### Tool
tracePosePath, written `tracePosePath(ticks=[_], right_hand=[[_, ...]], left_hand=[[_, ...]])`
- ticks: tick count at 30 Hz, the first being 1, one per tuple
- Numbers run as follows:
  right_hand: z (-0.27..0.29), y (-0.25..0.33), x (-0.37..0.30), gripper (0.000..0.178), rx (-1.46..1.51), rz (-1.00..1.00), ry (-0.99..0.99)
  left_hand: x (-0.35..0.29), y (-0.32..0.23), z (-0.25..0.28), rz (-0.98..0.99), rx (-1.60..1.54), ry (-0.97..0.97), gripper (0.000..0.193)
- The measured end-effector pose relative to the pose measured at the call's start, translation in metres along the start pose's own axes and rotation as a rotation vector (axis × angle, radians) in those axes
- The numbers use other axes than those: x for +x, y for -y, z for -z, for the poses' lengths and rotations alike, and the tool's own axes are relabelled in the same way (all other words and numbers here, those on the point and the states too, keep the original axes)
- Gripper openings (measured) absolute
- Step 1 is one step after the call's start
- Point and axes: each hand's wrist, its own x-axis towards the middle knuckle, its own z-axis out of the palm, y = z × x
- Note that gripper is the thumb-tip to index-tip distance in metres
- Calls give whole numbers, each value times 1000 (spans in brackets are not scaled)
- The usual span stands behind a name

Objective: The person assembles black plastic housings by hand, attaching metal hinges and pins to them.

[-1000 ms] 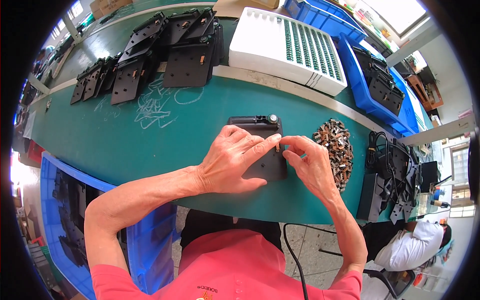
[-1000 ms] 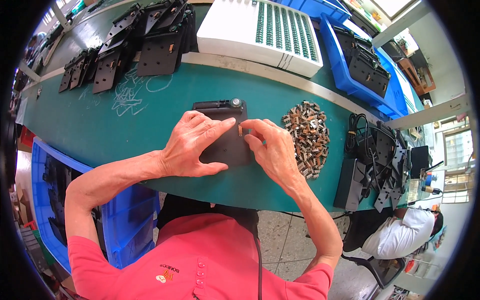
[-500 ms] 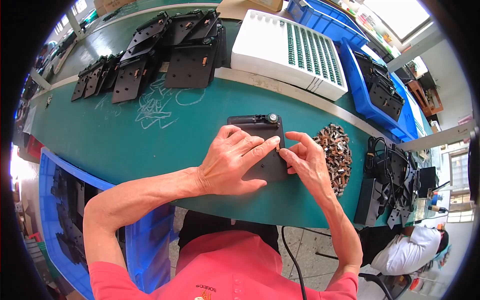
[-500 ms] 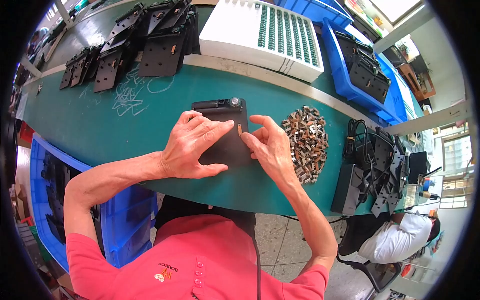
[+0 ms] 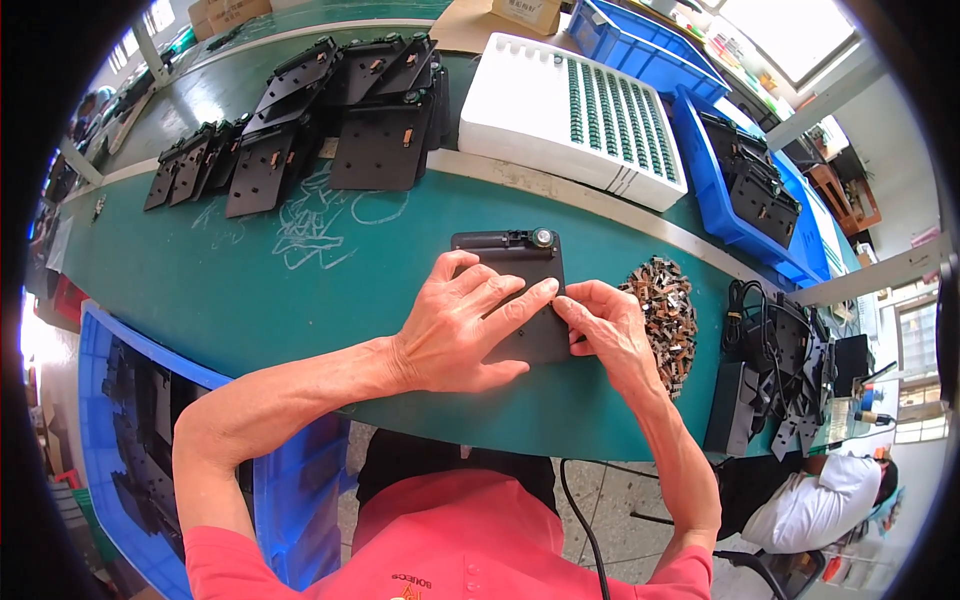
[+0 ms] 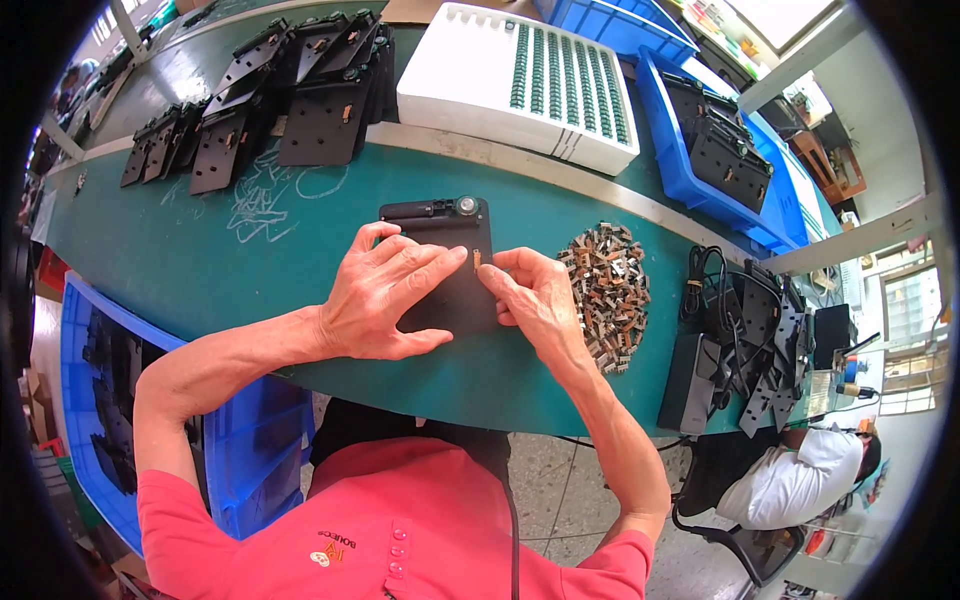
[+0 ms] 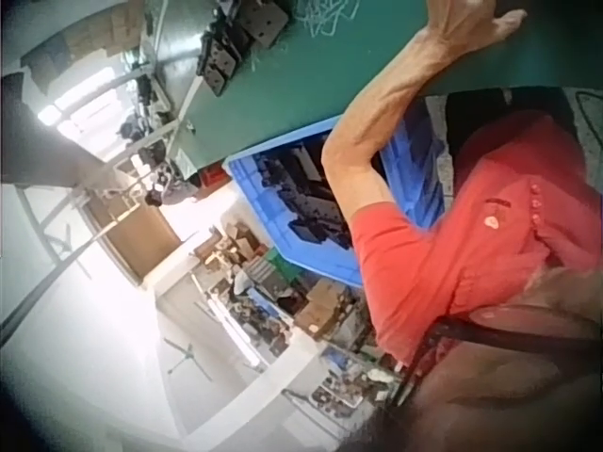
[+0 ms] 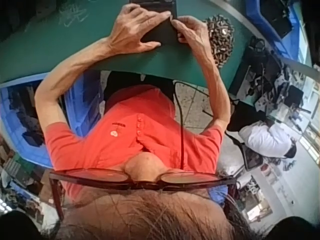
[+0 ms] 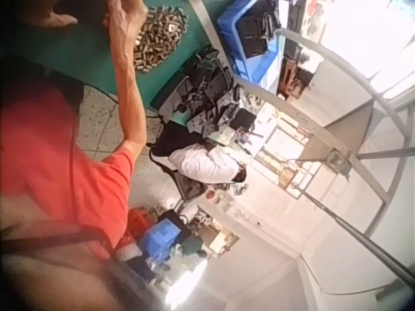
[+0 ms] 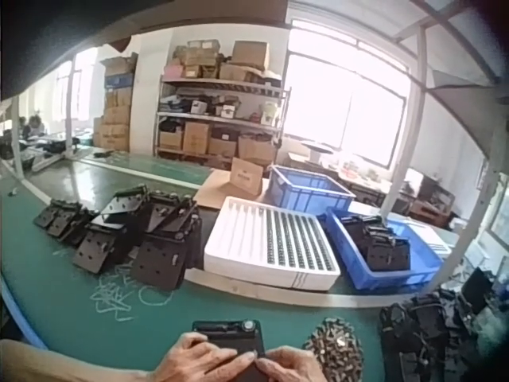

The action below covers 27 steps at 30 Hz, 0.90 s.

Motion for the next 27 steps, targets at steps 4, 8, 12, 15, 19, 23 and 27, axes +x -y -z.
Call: tracePosePath(ticks=[4, 8, 12, 15, 19, 23, 27], right_hand=[[2, -3, -5, 40, 95, 10, 26], [4, -9, -22, 48, 234, -51, 106], [4, -6, -37, 47, 335, -94, 165], [-1, -11, -37, 33, 442, -101, 177], [-6, -14, -41, 21, 559, -83, 137], [9, -12, -47, 23, 588, -71, 86], [50, -11, -56, 27, 533, -17, 15]], left_hand=[[1, 0, 4, 10, 15, 3, 86], [6, 2, 9, 35, 0, -52, 85], [12, -4, 14, 22, -8, -67, 85], [9, 0, 13, 33, -16, -28, 85], [11, 0, 11, 31, -30, -1, 83], [17, 2, 13, -19, -35, 26, 79], [4, 13, 10, 27, -41, 33, 78]])
